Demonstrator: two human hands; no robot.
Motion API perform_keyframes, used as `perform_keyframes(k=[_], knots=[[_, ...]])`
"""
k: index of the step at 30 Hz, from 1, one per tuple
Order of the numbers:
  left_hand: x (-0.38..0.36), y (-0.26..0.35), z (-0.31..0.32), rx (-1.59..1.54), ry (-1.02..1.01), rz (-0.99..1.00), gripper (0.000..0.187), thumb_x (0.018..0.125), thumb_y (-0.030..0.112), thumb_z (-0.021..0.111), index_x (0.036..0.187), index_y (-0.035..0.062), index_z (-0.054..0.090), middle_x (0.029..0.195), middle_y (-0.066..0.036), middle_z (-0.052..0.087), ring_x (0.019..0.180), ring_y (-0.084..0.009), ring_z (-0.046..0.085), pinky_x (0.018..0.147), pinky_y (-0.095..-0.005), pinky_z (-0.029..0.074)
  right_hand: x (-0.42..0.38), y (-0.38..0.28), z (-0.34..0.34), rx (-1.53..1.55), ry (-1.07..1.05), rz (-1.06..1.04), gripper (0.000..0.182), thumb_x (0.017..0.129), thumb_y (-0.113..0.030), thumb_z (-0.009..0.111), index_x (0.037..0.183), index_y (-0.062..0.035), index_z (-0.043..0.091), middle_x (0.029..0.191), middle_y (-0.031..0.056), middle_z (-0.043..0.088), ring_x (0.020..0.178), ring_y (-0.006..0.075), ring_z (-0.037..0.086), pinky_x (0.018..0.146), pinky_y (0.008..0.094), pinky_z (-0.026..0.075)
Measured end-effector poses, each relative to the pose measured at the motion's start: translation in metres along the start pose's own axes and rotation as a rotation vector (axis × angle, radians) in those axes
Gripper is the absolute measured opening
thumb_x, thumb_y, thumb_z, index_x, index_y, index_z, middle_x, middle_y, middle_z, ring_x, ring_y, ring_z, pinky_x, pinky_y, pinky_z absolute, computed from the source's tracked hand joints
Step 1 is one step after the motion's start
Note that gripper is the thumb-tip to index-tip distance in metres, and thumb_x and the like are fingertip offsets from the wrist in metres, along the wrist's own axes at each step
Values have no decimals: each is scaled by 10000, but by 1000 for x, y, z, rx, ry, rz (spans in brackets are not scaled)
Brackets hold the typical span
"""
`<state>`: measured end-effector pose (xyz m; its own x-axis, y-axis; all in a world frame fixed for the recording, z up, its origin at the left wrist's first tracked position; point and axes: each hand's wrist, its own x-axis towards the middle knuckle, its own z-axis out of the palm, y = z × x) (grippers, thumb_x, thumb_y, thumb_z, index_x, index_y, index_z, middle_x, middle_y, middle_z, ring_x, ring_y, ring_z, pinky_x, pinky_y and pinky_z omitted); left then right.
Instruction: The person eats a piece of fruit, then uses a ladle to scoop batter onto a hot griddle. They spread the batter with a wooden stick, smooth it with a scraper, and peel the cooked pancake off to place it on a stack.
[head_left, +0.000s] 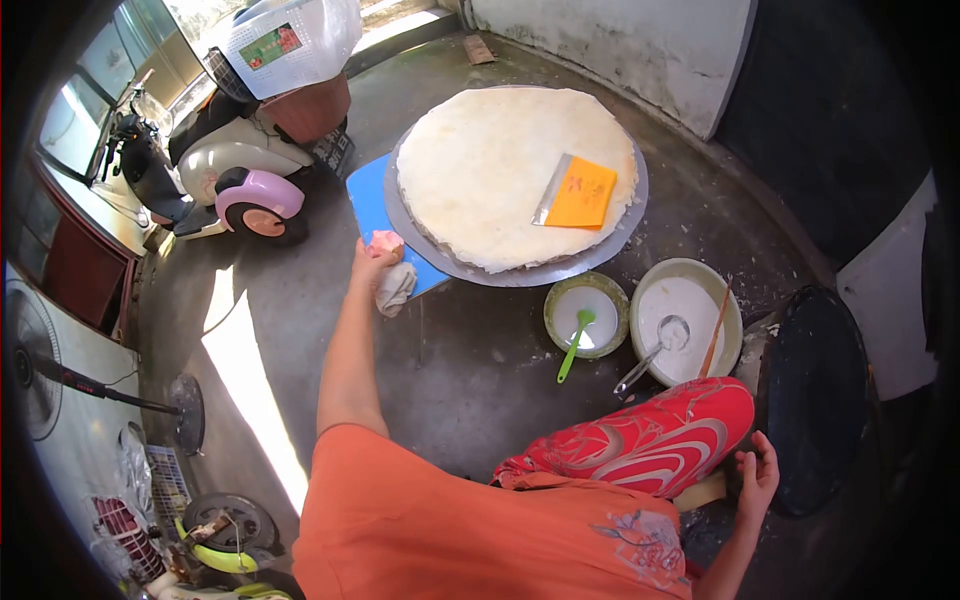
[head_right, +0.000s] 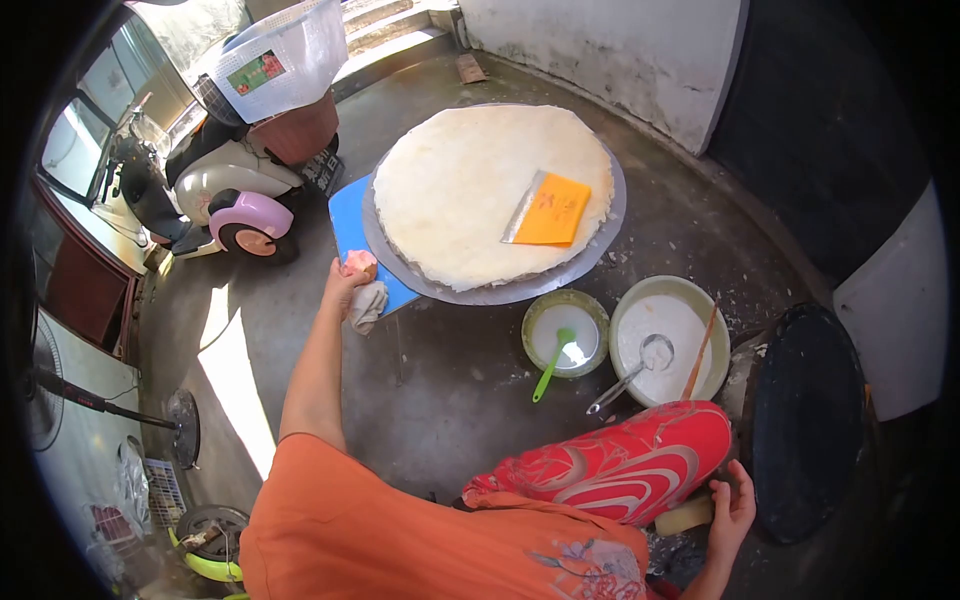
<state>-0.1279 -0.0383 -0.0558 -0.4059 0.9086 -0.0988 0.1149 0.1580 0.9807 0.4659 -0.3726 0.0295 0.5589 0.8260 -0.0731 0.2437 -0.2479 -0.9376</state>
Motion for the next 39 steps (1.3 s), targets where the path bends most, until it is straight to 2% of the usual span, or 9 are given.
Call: perform_keyframes(k=[2, 15, 17, 21, 25, 31, 33, 37, 39], knots=[[-5, -1, -3, -104, -23, -33, 1085, 584, 27, 715, 1361, -37, -40, 1275, -198, 402, 1099, -237, 478, 904, -293, 399, 0, 3, 2, 10, -4, 23, 333, 867, -41, 478, 1196, 12, 470, 1148, 83, 523, 822, 103, 557, 683, 206, 416], [-22, 6, -17, -283, 122, -215, 851, 778, 468, 547, 1394, 69, 115, 1347, -175, 331, 1284, -284, 243, 977, -370, 253, 21, 63, -4, 53, -90, 112, 314, 874, -72, 486, 1179, -2, 482, 1068, 42, 557, 814, 83, 544, 676, 209, 418], [-28, 11, -12, -190, 238, -140, 741, 787, 445, 549, 1337, 24, 286, 1342, -191, 325, 1269, -314, 266, 985, -374, 250, 16, 75, -8, 74, -81, 127, 309, 871, -71, 492, 1173, -3, 489, 1053, 42, 563, 819, 84, 543, 685, 214, 424], [-25, 2, 4, 542, 512, 688, 563, 850, 307, 492, 1245, -72, 358, 1296, -204, 355, 1227, -340, 295, 1013, -389, 209, 22, 124, -7, -102, -122, 135, 268, 851, -68, 527, 1105, 14, 533, 966, 53, 592, 833, 105, 548, 713, 234, 445], [-128, 58, 81, 450, 52, 981, 533, 836, 208, 466, 1284, -48, 332, 1344, -197, 305, 1278, -315, 230, 1038, -402, 161, 29, 149, 11, -39, -83, 408, 301, 820, -84, 551, 1106, 9, 540, 973, 84, 598, 818, 139, 566, 720, 251, 451], [-253, 21, 169, 317, -906, 644, 629, 837, 299, 440, 1349, -11, 247, 1418, -179, 192, 1329, -323, 110, 1064, -394, 74, 69, 249, 54, 72, -85, 533, 760, 737, -237, 694, 1334, -48, 265, 1219, 179, 463, 1023, 275, 524, 820, 350, 453], [-274, -5, 183, 321, -1089, 492, 637, 872, 374, 372, 1367, 5, 214, 1434, -173, 154, 1336, -324, 79, 1065, -395, 53, 80, 270, 72, 517, -116, 679, 897, 718, -268, 720, 1372, -77, 136, 1290, 208, 376, 1108, 306, 456, 867, 372, 432], [-294, -31, 193, 370, -1273, 289, 662, 895, 517, 222, 1357, 46, 277, 1433, -158, 169, 1336, -324, 57, 1064, -413, 38, 101, 262, 104, 366, 17, 724, 910, 715, -273, 722, 1374, -88, 122, 1253, 205, 412, 1084, 311, 476, 855, 394, 445], [-294, -35, 191, 435, -1346, 174, 655, 898, 524, 196, 1322, 49, 350, 1416, -147, 220, 1331, -326, 67, 1064, -422, 48, 103, 266, 113, 367, 81, 719, 683, 777, -262, 664, 1308, -62, 284, 1121, 157, 527, 936, 233, 557, 753, 353, 483]])
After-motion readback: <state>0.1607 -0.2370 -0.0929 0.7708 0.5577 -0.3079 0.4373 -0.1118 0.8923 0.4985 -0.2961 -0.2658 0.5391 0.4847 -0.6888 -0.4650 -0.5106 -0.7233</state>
